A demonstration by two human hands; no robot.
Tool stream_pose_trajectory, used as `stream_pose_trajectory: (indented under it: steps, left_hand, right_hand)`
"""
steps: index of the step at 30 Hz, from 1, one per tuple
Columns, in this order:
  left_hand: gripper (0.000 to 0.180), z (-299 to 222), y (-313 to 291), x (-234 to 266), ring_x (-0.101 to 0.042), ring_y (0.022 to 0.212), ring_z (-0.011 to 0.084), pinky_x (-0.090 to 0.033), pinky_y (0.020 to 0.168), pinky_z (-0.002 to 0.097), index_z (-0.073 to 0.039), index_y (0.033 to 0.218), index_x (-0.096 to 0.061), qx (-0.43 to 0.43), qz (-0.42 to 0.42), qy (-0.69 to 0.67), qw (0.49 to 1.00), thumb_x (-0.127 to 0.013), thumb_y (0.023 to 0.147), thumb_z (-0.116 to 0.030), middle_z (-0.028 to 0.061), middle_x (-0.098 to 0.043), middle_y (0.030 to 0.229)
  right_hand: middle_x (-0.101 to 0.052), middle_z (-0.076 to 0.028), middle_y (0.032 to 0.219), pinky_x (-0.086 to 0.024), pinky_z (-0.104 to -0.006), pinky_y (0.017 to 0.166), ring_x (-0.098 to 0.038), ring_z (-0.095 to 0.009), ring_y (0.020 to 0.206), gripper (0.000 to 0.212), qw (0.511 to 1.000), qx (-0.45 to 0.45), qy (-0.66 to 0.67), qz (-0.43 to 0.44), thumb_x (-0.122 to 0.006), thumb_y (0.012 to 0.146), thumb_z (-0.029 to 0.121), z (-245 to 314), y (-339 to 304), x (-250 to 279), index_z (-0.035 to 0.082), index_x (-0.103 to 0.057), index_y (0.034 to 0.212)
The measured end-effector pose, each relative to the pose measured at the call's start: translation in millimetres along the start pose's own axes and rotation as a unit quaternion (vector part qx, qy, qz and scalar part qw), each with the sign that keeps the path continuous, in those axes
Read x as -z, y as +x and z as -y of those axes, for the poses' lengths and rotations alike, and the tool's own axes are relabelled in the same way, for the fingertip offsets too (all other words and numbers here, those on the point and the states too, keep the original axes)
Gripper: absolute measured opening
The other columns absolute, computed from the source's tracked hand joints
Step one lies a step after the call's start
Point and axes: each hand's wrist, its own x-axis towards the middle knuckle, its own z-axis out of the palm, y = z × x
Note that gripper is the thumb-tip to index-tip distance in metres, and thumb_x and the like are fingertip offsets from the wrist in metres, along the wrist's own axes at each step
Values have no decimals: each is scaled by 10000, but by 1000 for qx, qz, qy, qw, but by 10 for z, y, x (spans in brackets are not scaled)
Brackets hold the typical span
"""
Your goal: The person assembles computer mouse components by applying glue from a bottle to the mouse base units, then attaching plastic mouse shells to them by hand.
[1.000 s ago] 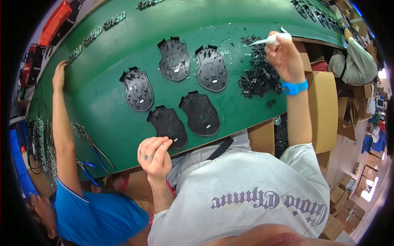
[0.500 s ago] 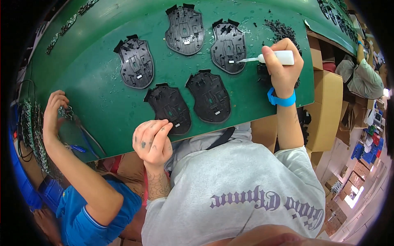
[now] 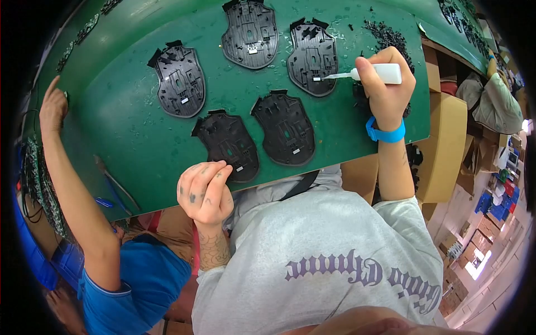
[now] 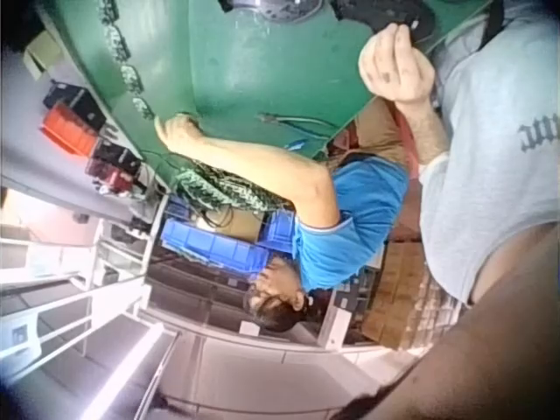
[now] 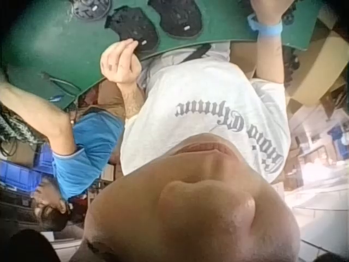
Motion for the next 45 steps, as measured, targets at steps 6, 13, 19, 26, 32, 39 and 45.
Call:
stream_pose_trajectory:
  steps: [6,13,19,26,32,39,45]
  left_hand:
    - [208,35,9,-13,-644,762,249,-535,665,356,-11,813,-707,-13,-10,2,1000,-604,632,4,84,-681,857]
    - [220,44,-6,-11,-646,787,245,-535,686,354,-26,830,-707,-10,-19,-1,1000,-619,632,8,73,-681,877]
    - [207,59,-34,-20,-644,789,232,-541,687,349,-34,827,-698,-15,-26,3,1000,-625,637,6,63,-678,880]
    - [189,77,-56,-38,-641,780,219,-547,665,342,-37,831,-699,-26,-35,-20,999,-619,661,-17,59,-674,876]
    - [187,96,-43,-32,-639,776,213,-551,666,340,-35,839,-702,-33,-36,-17,999,-622,671,-26,57,-678,882]
    - [191,87,-47,-21,-639,775,221,-551,666,343,-30,838,-693,-33,-42,-12,998,-618,665,-3,61,-675,878]
    - [198,50,-61,-33,-639,769,231,-545,659,344,-30,840,-689,-37,-43,-7,998,-616,660,10,66,-673,877]
  right_hand:
    - [-559,22,601,-371,-202,472,-478,-36,526,245,999,39,21,-31,-769,804,150,-9,9,26,51,-564,714]
    - [-526,-2,567,-306,-203,401,-439,-46,448,249,984,-25,174,-14,-720,851,175,328,128,-201,48,-541,733]
    - [-599,-2,614,-367,-215,468,-515,-51,525,218,998,51,29,-2,-725,821,127,400,367,-664,32,-567,704]
    - [-543,34,567,-314,-181,419,-467,-15,463,286,997,63,34,42,-771,837,230,126,374,-777,63,-568,725]
    - [-549,24,569,-331,-182,425,-478,-19,469,285,997,64,22,39,-771,837,233,99,378,-804,56,-574,733]
    - [-540,9,559,-326,-193,422,-469,-36,462,274,995,58,77,-8,-750,858,217,107,392,-738,43,-577,738]
    - [-524,11,550,-324,-196,425,-464,-42,464,269,996,61,72,-11,-745,857,215,110,346,-679,46,-573,737]
